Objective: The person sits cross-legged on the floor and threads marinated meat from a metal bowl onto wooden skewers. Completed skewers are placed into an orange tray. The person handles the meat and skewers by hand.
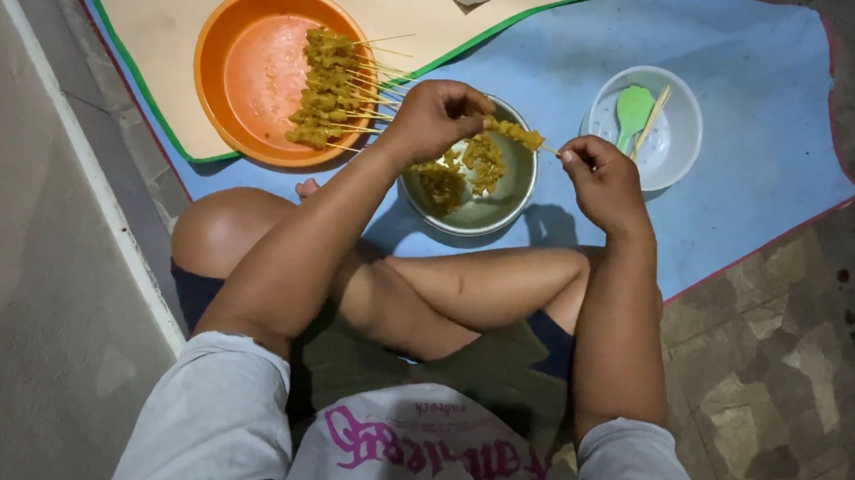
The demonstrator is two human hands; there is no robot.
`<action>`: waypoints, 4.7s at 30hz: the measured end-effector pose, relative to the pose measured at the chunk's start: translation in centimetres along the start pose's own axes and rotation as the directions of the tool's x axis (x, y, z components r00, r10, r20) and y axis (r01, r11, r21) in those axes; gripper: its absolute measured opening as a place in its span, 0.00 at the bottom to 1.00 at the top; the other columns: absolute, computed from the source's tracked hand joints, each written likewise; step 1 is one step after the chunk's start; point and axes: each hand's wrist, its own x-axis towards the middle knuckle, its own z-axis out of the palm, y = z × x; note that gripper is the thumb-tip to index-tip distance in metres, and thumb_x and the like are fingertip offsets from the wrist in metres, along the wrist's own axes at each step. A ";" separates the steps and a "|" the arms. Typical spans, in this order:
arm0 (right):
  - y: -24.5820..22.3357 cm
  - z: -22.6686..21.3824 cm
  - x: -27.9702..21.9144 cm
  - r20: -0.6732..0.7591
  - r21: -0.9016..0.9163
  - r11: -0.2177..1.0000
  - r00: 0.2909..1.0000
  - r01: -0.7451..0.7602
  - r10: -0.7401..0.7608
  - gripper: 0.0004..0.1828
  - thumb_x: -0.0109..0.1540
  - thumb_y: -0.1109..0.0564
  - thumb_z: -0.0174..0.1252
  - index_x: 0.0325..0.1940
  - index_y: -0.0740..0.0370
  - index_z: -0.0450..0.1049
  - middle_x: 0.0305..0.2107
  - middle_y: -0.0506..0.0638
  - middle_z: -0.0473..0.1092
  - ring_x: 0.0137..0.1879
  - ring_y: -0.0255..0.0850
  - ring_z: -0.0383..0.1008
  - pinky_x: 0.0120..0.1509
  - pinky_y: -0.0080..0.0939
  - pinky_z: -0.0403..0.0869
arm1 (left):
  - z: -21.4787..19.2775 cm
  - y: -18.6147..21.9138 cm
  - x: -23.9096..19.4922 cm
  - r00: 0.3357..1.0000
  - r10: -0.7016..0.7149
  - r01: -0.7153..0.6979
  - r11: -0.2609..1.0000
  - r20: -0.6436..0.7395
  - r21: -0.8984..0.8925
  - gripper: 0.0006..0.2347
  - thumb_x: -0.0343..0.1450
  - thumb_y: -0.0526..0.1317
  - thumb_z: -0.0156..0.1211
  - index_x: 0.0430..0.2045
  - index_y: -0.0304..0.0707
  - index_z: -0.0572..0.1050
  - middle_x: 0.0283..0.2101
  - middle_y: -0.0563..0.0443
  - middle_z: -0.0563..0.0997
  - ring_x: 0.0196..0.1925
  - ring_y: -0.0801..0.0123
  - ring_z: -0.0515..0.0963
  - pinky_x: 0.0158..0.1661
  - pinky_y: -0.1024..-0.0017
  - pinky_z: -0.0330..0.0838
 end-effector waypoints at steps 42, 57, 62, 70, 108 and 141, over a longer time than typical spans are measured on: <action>-10.3 20.8 10.6 0.486 -0.401 0.875 0.873 0.271 -0.047 0.12 0.65 0.55 0.52 0.49 0.58 0.77 0.44 0.60 0.70 0.55 0.64 0.75 0.59 0.62 0.75 | 5.5 -11.0 -3.7 0.965 -0.264 0.207 0.779 0.010 0.592 0.15 0.68 0.50 0.50 0.38 0.47 0.81 0.40 0.43 0.83 0.48 0.46 0.84 0.43 0.54 0.79; -4.5 29.1 12.4 0.561 -0.532 0.790 0.826 0.304 0.060 0.18 0.60 0.52 0.58 0.54 0.54 0.80 0.43 0.62 0.76 0.55 0.62 0.78 0.58 0.59 0.77 | 5.3 -11.8 -4.0 0.907 -0.421 0.296 0.660 0.013 0.691 0.13 0.66 0.60 0.51 0.37 0.69 0.77 0.46 0.67 0.82 0.49 0.70 0.83 0.45 0.65 0.75; -9.8 21.7 9.8 0.483 -0.539 0.775 0.875 0.330 -0.037 0.19 0.63 0.50 0.56 0.56 0.55 0.79 0.44 0.62 0.74 0.55 0.64 0.77 0.58 0.63 0.75 | 6.3 -14.8 -2.3 0.892 -0.451 0.298 0.613 0.015 0.732 0.12 0.65 0.63 0.51 0.37 0.76 0.76 0.47 0.76 0.82 0.50 0.78 0.83 0.46 0.68 0.74; -7.1 4.3 7.5 0.274 -0.415 0.907 0.961 0.077 0.044 0.23 0.66 0.47 0.57 0.62 0.60 0.75 0.51 0.68 0.73 0.62 0.67 0.70 0.66 0.69 0.68 | 4.2 -7.4 -2.8 0.961 -0.178 -0.075 0.569 0.212 0.819 0.17 0.66 0.40 0.58 0.48 0.37 0.78 0.44 0.42 0.84 0.49 0.47 0.84 0.48 0.53 0.76; 17.6 -6.2 4.6 -0.157 -0.474 0.708 0.842 -0.523 0.516 0.14 0.61 0.52 0.66 0.35 0.68 0.79 0.33 0.70 0.75 0.46 0.65 0.79 0.46 0.59 0.76 | 4.1 -8.4 -3.4 0.963 -0.158 -0.124 0.452 0.216 0.883 0.30 0.70 0.41 0.57 0.70 0.37 0.59 0.44 0.39 0.83 0.47 0.43 0.83 0.49 0.51 0.74; -3.9 1.5 -2.0 0.003 -0.075 0.967 0.970 -0.242 0.243 0.07 0.64 0.58 0.53 0.45 0.62 0.73 0.23 0.57 0.75 0.34 0.45 0.79 0.45 0.46 0.73 | 3.6 -5.4 -4.9 0.975 -0.117 -0.115 0.456 0.187 0.882 0.17 0.68 0.37 0.57 0.52 0.38 0.76 0.39 0.38 0.84 0.42 0.40 0.85 0.41 0.50 0.79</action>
